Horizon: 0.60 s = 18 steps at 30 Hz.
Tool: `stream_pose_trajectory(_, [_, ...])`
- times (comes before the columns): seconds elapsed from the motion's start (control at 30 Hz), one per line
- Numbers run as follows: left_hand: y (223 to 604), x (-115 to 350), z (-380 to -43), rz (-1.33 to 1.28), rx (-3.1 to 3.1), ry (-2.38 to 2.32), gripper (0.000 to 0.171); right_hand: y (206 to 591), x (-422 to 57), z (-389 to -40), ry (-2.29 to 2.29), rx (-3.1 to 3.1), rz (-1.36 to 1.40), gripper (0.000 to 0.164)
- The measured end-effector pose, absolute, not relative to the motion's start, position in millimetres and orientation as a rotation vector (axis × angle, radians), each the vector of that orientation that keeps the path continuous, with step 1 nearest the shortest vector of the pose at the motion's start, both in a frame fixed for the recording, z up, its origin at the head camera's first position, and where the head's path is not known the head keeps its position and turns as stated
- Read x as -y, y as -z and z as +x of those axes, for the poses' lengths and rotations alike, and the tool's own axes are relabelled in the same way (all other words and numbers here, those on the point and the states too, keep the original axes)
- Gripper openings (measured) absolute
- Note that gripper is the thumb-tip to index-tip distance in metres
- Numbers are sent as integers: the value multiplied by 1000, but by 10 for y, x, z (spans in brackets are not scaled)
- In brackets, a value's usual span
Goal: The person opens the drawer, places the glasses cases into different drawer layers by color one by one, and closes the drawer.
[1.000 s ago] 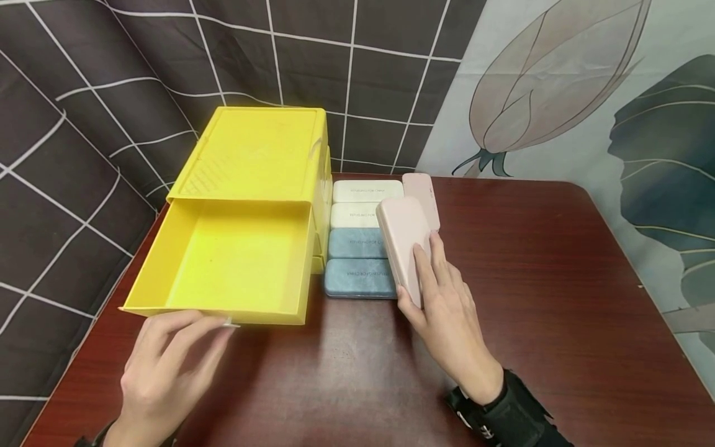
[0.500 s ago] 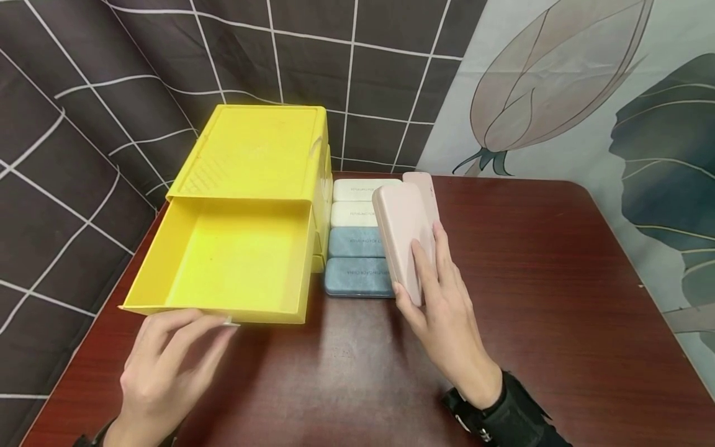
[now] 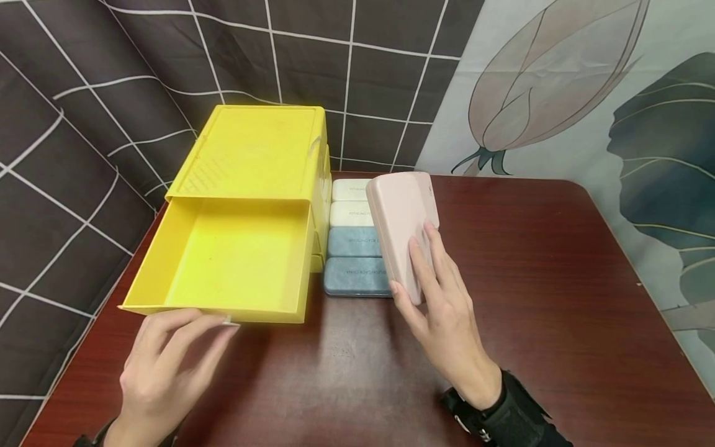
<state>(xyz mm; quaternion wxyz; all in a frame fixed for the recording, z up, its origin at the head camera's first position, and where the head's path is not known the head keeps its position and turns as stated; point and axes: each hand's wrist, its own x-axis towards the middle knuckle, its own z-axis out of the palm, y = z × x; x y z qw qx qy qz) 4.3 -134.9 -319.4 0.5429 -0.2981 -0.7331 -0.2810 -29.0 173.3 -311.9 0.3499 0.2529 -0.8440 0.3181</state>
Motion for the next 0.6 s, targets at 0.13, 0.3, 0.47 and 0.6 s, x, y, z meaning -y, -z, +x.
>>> stream_pose_trajectory(0.13, [3194, 1346, 42, -709, 1736, 669, 14, 3050, -1680, -283, -838, 2141, 678, 50])
stream_pose_trajectory(0.3, [3201, 1350, 42, -709, 1735, 673, 14, 2928, -1582, -282, -856, 2093, 700, 48])
stream_pose_trajectory(0.47, [3218, 1356, 37, -717, 1731, 680, 13, 2866, -1500, -309, -852, 2060, 727, 47])
stream_pose_trajectory(0.6, [3212, 1353, 36, -719, 1729, 683, 13, 2824, -1451, -323, -854, 2066, 757, 47])
